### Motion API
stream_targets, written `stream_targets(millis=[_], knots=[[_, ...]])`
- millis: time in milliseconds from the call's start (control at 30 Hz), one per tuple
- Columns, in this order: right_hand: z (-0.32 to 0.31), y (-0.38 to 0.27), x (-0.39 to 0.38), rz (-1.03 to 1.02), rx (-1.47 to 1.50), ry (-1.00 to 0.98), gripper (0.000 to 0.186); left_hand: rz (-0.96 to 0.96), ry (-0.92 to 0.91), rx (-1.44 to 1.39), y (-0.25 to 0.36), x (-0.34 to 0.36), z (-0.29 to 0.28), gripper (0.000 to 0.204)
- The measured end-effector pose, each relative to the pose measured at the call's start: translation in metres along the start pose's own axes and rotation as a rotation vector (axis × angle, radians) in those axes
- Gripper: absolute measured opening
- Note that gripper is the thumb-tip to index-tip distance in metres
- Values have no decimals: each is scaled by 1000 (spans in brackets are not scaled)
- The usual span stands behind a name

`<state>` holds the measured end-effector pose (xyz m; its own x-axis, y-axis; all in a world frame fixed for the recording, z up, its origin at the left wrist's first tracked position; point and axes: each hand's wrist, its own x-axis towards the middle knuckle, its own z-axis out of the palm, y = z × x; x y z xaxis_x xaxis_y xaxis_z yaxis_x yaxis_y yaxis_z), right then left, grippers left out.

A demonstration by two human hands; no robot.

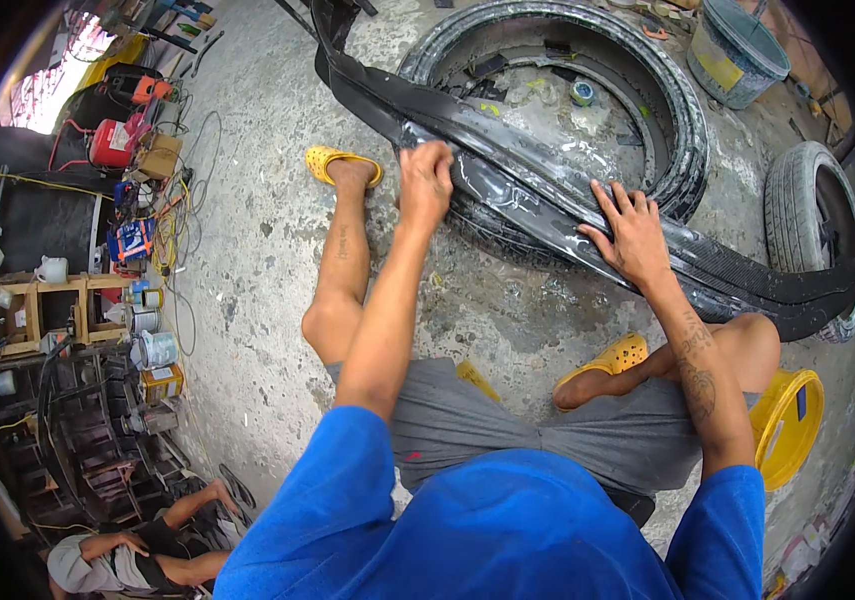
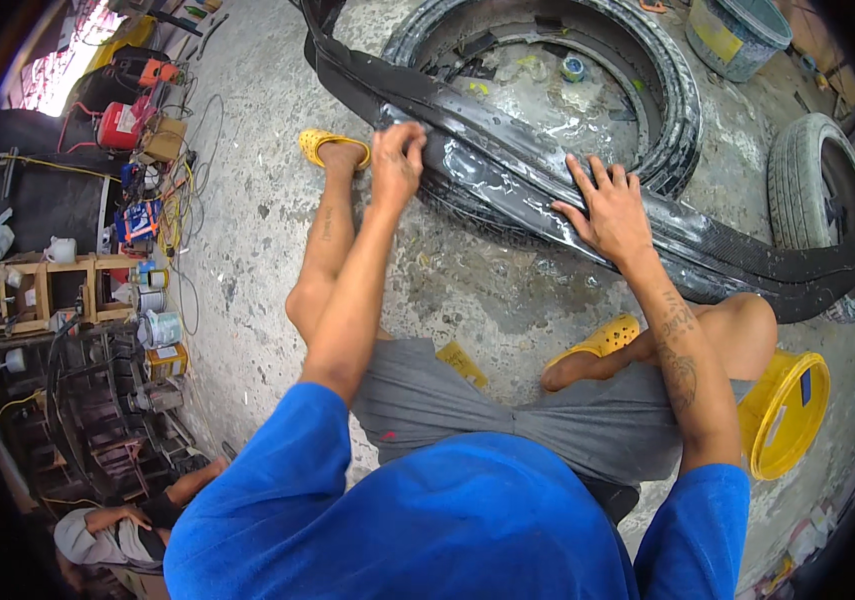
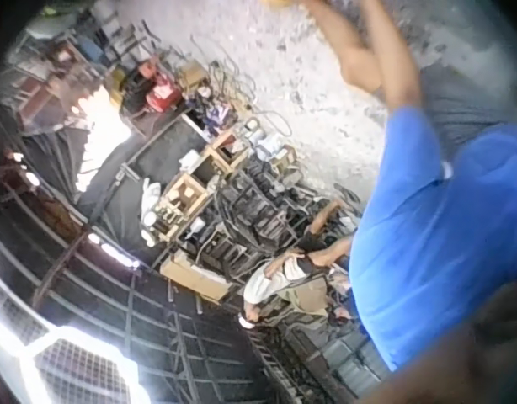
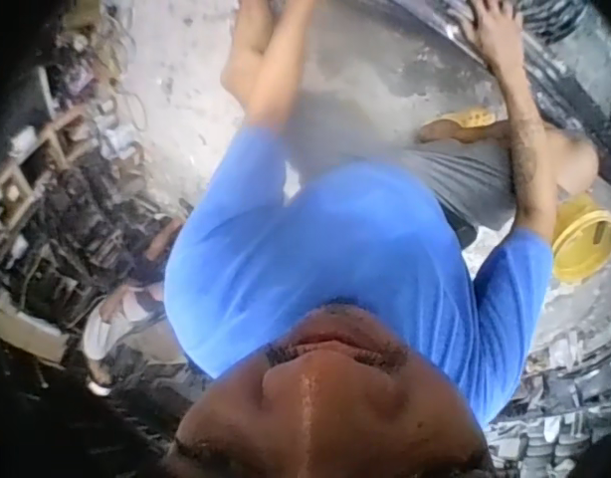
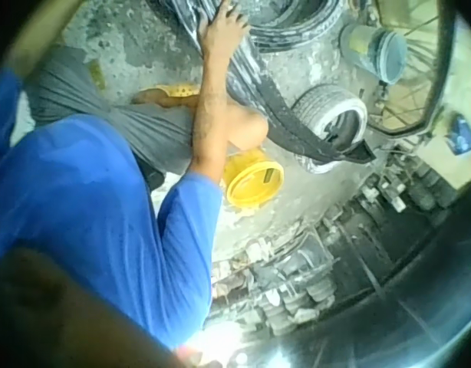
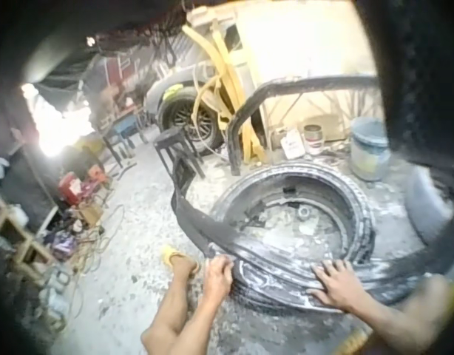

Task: Sanding and preparing a carbon fiber car bumper lip for repair in a workshop.

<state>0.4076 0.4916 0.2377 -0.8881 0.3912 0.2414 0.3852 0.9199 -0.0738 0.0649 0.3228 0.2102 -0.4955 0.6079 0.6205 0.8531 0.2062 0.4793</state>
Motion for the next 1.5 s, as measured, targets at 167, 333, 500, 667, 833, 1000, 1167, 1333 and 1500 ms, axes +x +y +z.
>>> stream_targets(millis=[167,333,500,667,833,1000,1167,1333,1500], knots=[[0,1,0,7,5,-8,74,-64,87,83,-3,1,-2,11],[2,1,0,-13,-3,27,74,9,8,-30,-4,0,-1,10],[2,1,1,7,3,14,75,-32,78,42,-6,-2,0,7],[2,2,1,-7,4,12,75,-99,-36,40,-9,-2,0,12],[1,1,1,-11,-15,6,76,-59,-19,57,-10,2,1,9],[0,0,0,4,-3,13,74,-14,-6,15,-13,-2,2,11],[0,0,0,-4,1,-1,74,-60,-136,63,-19,-1,0,12],[2,1,0,-6,20,25,74,-65,75,56,-11,1,-3,9],[2,1,0,-13,-17,24,75,-65,-11,48,-1,1,0,11]])
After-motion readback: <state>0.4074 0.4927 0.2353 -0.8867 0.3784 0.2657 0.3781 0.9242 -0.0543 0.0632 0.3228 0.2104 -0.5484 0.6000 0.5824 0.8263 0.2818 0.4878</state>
